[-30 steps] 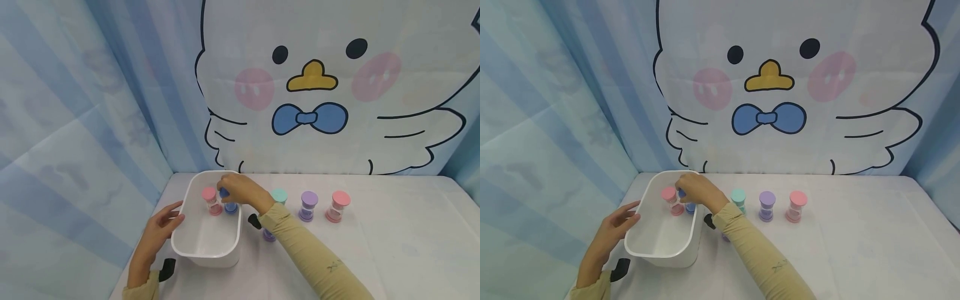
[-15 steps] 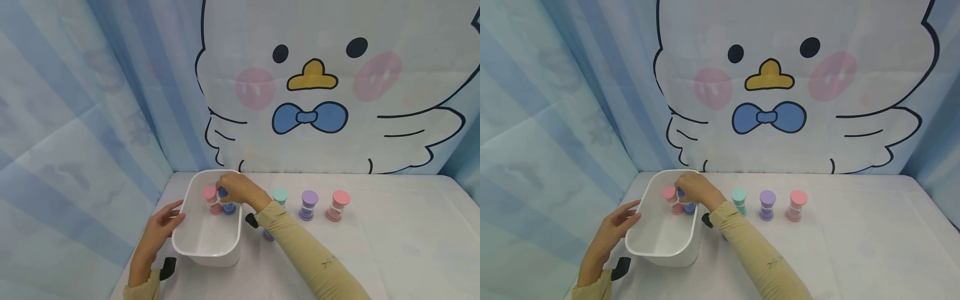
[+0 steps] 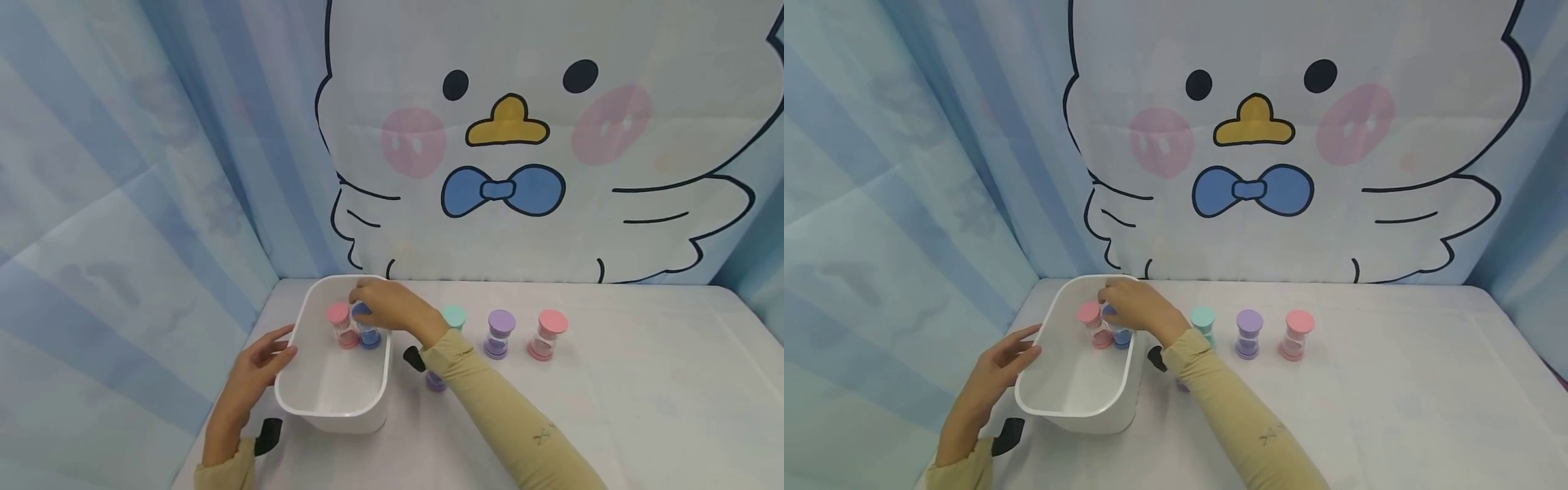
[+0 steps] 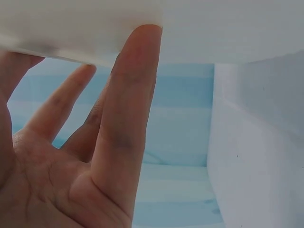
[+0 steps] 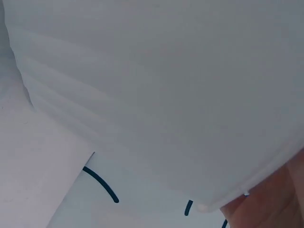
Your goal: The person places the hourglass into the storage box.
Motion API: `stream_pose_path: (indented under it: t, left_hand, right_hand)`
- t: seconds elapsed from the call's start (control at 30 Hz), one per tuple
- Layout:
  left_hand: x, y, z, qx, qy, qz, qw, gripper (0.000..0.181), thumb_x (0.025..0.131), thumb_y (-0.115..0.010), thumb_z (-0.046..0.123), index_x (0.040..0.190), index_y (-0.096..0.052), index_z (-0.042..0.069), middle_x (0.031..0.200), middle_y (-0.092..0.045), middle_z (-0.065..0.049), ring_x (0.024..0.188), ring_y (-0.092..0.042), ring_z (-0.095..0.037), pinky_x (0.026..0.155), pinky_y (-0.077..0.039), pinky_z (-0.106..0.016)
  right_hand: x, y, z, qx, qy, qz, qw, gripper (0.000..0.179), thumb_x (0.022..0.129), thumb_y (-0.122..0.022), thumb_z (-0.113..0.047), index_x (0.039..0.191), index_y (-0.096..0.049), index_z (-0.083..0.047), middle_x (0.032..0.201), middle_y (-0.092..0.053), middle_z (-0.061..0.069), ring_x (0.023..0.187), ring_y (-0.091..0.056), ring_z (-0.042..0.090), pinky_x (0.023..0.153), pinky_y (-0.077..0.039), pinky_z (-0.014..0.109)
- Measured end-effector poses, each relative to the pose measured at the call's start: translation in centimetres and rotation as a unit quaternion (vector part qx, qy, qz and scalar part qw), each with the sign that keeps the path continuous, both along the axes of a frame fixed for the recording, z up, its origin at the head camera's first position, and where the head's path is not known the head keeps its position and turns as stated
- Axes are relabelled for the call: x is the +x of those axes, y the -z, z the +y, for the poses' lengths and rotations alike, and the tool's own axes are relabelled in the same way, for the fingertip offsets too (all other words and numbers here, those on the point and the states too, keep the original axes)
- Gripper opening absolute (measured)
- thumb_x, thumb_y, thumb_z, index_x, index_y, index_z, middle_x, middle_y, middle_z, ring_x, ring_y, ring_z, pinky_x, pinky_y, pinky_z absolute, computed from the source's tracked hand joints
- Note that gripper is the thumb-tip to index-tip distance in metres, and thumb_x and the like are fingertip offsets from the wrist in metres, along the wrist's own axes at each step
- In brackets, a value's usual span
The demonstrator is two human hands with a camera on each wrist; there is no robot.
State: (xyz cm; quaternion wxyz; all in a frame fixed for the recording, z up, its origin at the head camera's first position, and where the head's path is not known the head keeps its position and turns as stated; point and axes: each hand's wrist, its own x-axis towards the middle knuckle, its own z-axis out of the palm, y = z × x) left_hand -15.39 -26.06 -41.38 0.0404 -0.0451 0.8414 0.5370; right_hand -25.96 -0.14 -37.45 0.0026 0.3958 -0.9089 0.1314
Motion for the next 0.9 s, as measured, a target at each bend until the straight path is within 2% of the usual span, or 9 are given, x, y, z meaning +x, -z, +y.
stream_pose_path:
  t: [0.27, 0.53, 0.9]
  left_hand:
    - [0.0, 0.1, -0.4, 0.009, 0.004, 0.006, 0.9999, 0.056, 0.095, -0.065, 0.041, 0.145, -0.050, 0.020, 0.135, -0.058, -0.021, 0.111, -0.064, -0.037, 0.081, -0.059, -0.043]
    - [0.2, -0.2, -0.2, 0.001, 0.003, 0.001, 1.0000, 0.056, 0.096, -0.064, 0.040, 0.146, -0.049, 0.019, 0.133, -0.059, -0.019, 0.102, -0.067, -0.021, 0.078, -0.059, -0.034]
    - [0.0, 0.1, -0.1, 0.003, 0.009, 0.010, 0.9999, 0.056, 0.096, -0.065, 0.039, 0.146, -0.049, 0.019, 0.132, -0.060, -0.019, 0.098, -0.068, -0.017, 0.074, -0.059, -0.033]
  right_hand:
    - [1.2, -1.5, 1.3, -0.049, -0.029, 0.023, 0.9981, 0.026, 0.094, -0.069, -0.019, 0.118, -0.069, -0.009, 0.119, -0.064, 0.004, 0.110, -0.061, 0.017, 0.093, -0.054, 0.032]
    - [2.2, -1.6, 2.9, -0.060, -0.034, 0.042, 0.9967, 0.024, 0.095, -0.068, -0.020, 0.117, -0.070, -0.009, 0.117, -0.065, 0.003, 0.106, -0.061, 0.016, 0.089, -0.055, 0.030]
    - [3.2, -1.7, 5.1, -0.057, -0.017, 0.061, 0.9964, 0.024, 0.094, -0.070, -0.018, 0.116, -0.070, -0.010, 0.116, -0.065, 0.005, 0.104, -0.062, 0.017, 0.090, -0.055, 0.029]
